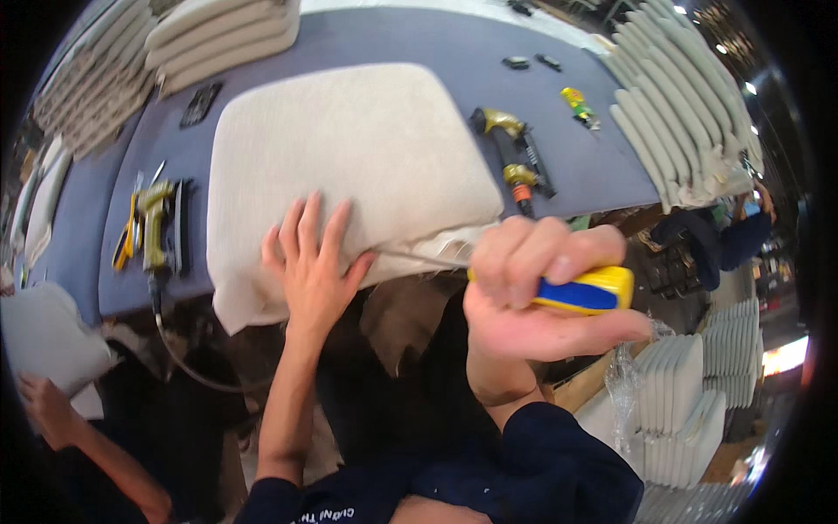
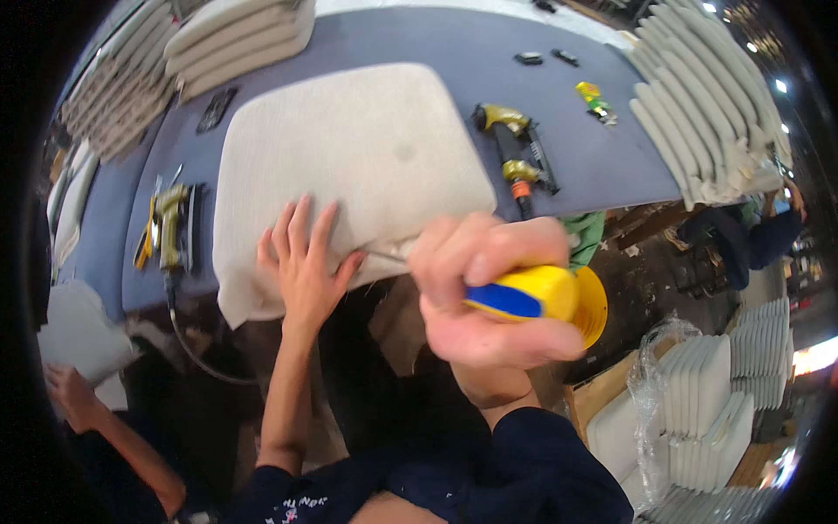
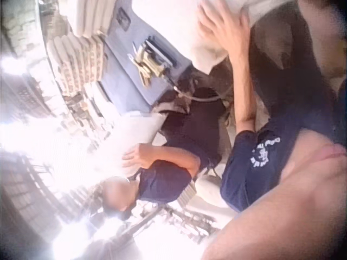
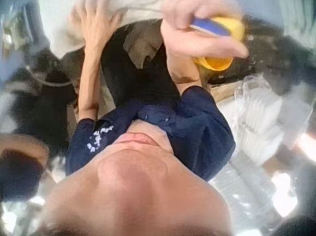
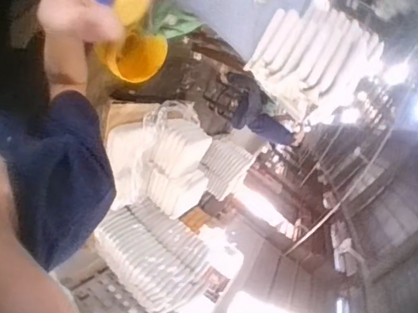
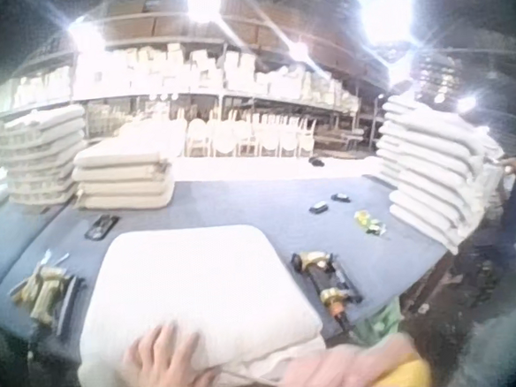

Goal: The person staples fabric onto a cushion using a pneumatic staple gun and a screwdriver. They smooth the fabric, staple the edges, and trim excess material while working at a table in a workshop.

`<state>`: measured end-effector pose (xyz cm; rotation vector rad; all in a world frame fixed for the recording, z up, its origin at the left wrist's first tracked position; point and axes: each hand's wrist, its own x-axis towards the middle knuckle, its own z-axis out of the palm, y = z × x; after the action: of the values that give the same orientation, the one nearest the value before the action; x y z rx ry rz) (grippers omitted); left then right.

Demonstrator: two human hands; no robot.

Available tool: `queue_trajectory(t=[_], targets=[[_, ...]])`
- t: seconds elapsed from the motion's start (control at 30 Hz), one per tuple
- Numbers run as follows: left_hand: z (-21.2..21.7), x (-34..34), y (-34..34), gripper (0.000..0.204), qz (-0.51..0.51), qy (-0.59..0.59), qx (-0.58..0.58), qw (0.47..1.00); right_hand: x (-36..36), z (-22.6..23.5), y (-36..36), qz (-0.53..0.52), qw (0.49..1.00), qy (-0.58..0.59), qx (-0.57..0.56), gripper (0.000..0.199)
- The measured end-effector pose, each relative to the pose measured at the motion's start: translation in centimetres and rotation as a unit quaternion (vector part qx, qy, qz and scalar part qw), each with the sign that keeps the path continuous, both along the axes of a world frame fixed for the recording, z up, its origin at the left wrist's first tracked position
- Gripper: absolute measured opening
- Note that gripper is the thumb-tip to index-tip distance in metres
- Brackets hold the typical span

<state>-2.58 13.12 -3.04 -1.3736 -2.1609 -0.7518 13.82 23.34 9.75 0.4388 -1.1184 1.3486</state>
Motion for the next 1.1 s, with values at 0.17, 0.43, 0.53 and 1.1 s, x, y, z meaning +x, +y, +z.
queue_trajectory(t=[0.17, 0.43, 0.53, 1.1], targets=[[0.3, 0.0, 0.2, 0.081, -0.003, -0.011, -0.019, 1.000, 1.2, 0.3, -0.3, -0.028, 0.999, -0.016, 0.004, 0.084], [-0.3, -0.2, -0.2, 0.087, 0.003, -0.022, -0.030, 0.999, 1.7, -0.2, -0.1, -0.019, 1.000, -0.001, -0.013, 0.082], [-0.3, 0.0, -0.4, 0.088, -0.002, -0.032, -0.041, 0.999, 1.5, -0.8, -0.8, -0.030, 0.999, 0.018, -0.031, 0.079], [0.1, 0.3, -0.8, 0.079, -0.016, -0.031, 0.045, 0.998, -10.4, 7.0, 3.7, 0.077, 0.952, -0.265, -0.130, 0.048]])
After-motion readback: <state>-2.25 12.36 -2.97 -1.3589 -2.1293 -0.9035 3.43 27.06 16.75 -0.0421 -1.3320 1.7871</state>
